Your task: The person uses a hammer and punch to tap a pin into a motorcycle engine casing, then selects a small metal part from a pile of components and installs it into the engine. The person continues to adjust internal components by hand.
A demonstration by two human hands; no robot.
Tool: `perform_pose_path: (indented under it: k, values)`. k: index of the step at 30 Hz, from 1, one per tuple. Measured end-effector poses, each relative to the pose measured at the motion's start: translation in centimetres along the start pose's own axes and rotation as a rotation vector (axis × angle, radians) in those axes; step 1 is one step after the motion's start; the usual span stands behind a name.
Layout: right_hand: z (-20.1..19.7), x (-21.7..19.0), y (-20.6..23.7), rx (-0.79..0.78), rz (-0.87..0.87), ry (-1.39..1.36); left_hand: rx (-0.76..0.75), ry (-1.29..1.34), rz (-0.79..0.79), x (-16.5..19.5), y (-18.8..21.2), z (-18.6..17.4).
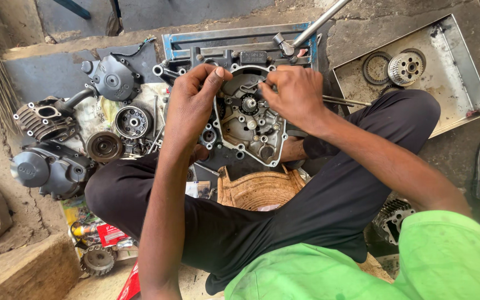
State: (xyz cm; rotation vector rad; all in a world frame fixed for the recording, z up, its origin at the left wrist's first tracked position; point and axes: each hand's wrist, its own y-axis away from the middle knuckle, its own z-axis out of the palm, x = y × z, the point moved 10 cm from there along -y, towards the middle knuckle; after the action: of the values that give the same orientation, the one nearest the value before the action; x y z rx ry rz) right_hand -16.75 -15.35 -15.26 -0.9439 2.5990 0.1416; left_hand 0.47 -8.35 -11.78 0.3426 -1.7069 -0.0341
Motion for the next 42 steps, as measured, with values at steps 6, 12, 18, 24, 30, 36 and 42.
perform_pose_path:
  k: [6,12,18,24,30,36,42]
  values:
    - [-0.9,-2.8,0.2,0.072,-0.288,0.231,0.010,0.020,0.024,0.0,0.2,-0.6]
    - [0.8,-3.4,-0.4,-0.138,-0.597,0.287,0.028,-0.014,-0.054,-0.2,0.4,-0.9]
    - [1.2,-4.0,0.0,-0.133,-0.682,0.399,0.021,0.016,0.012,0.7,0.3,-0.5]
    - [0.6,-3.8,-0.2,-0.151,-0.545,0.415,0.040,0.000,0.015,0.6,0.5,-1.1]
    - [-0.1,-3.6,0.1,-0.274,-0.477,0.385,0.042,0.019,0.057,1.1,0.8,-1.6]
    - [-0.3,-4.3,0.1,-0.294,-0.469,0.454,0.045,0.017,0.077,1.6,1.0,-1.9]
    - [0.2,-3.3,0.0,-0.405,-0.349,0.459,0.063,-0.022,0.036,1.3,1.2,-2.3]
